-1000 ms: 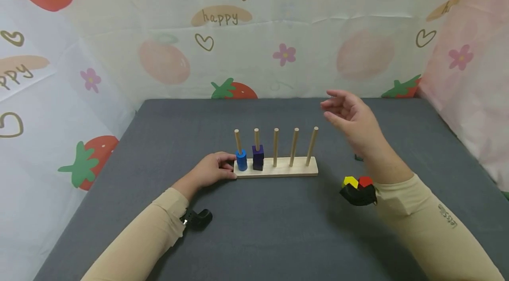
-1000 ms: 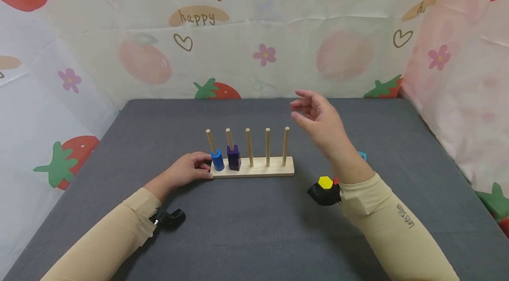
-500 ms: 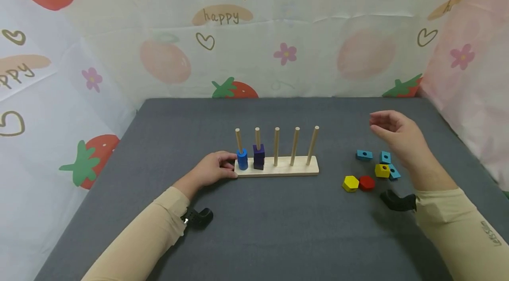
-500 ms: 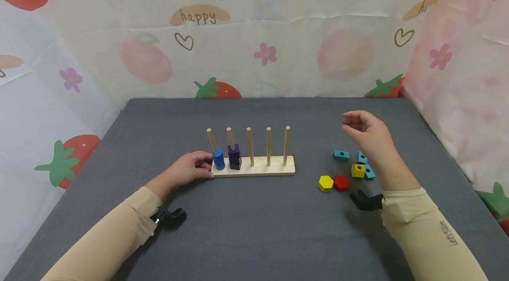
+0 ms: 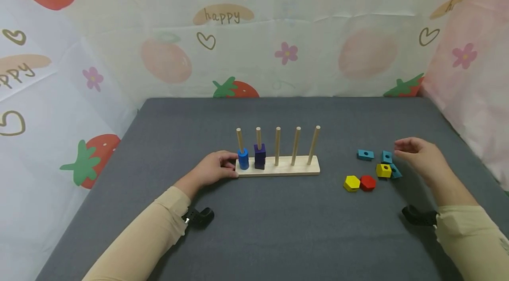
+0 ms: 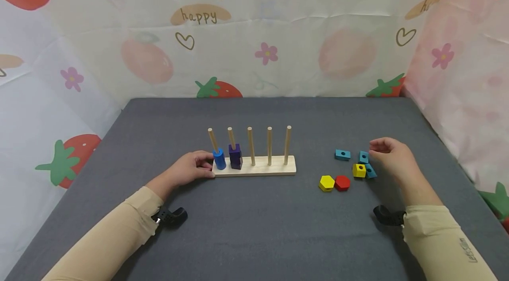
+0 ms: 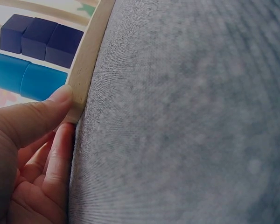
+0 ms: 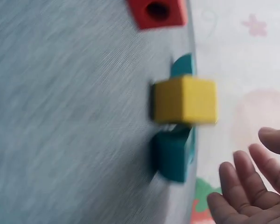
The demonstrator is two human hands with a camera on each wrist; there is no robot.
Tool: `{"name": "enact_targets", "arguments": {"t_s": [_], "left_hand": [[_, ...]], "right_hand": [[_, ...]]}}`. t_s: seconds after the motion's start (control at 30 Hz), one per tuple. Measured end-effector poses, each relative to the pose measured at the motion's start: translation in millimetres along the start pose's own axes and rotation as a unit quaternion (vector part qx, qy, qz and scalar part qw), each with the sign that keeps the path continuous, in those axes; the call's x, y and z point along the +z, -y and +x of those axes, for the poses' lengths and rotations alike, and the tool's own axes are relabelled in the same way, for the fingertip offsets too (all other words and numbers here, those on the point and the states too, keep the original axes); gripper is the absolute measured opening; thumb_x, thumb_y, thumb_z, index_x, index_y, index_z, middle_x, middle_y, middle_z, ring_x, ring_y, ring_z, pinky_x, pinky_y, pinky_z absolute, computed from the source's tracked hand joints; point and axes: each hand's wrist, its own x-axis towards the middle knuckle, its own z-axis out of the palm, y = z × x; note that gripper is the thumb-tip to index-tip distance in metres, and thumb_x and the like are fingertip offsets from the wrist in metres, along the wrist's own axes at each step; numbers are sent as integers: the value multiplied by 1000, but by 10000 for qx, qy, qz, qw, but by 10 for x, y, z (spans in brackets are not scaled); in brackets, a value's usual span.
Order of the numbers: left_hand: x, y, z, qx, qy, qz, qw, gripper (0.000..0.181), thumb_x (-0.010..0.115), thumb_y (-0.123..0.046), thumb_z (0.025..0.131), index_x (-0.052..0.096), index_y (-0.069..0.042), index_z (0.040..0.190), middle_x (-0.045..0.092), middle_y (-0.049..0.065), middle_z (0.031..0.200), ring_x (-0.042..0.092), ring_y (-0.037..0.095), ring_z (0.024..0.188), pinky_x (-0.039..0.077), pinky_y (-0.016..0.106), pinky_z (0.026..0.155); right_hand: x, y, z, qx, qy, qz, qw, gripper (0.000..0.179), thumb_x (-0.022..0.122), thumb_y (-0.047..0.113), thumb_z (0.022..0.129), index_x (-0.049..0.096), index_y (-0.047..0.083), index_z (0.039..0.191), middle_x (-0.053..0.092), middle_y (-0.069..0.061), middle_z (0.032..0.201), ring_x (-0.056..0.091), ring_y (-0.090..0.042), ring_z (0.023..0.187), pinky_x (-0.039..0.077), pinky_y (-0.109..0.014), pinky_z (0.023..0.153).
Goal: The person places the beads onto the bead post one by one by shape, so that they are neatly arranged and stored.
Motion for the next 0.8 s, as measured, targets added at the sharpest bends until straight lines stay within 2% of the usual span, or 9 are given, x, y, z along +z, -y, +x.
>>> {"name": "enact_targets", "arguments": {"t_s": [0.07,0.13,0.4,0.53,0.63,0.7,0.8], "left_hand": [[-1,-1,-1,-21,0,13,10000,52,75,-18,75,57,-7,123,59,4,101,58,11,84,46,28,75],[0,-4,-2,-39,5,2,10000,52,76,-18,75,57,-7,123,59,4,101,58,11,84,46,28,75],[0,2,-1,-18,16,20,10000,53,75,-18,76,56,-6,123,59,4,100,58,11,83,46,28,74],[3,9,-2,-3,11,47,10000,52,75,-19,76,57,-6,123,59,4,100,57,11,83,46,28,74],[5,7,-2,-15,-1,-4,10000,52,76,-18,75,57,-6,123,60,4,99,58,11,83,46,27,73],[5,3,-6,16,4,-26,10000,52,76,-17,75,57,-5,123,60,4,99,58,10,83,46,27,73],[2,-9,-8,-3,4,-62,10000,53,76,-17,75,57,-5,123,60,4,100,58,10,83,46,26,73]], "right_hand": [[-15,-71,-12,166,202,-35,9997,54,50,37,93,42,-3,128,44,-27,125,41,-38,110,36,-53,86],[-32,-133,-21,265,365,-121,9989,55,51,37,92,42,-4,128,44,-28,125,40,-40,110,35,-54,86],[-46,-283,-46,360,775,-174,9962,59,56,37,90,42,-8,126,51,-26,117,44,-36,105,37,-51,84],[-49,-321,-45,288,971,-172,9947,60,60,34,88,43,-10,125,55,-21,114,50,-25,99,40,-46,83],[-55,-330,-44,216,1168,-224,9927,59,63,31,86,44,-10,125,55,-21,115,50,-13,92,42,-38,79],[-56,-329,-45,191,1250,-336,9914,60,64,31,86,45,-9,126,53,-23,118,50,-11,92,43,-33,77],[-56,-324,-49,167,1376,-376,9896,66,66,35,83,43,-9,127,48,-28,123,51,-22,98,43,-34,77]]}}
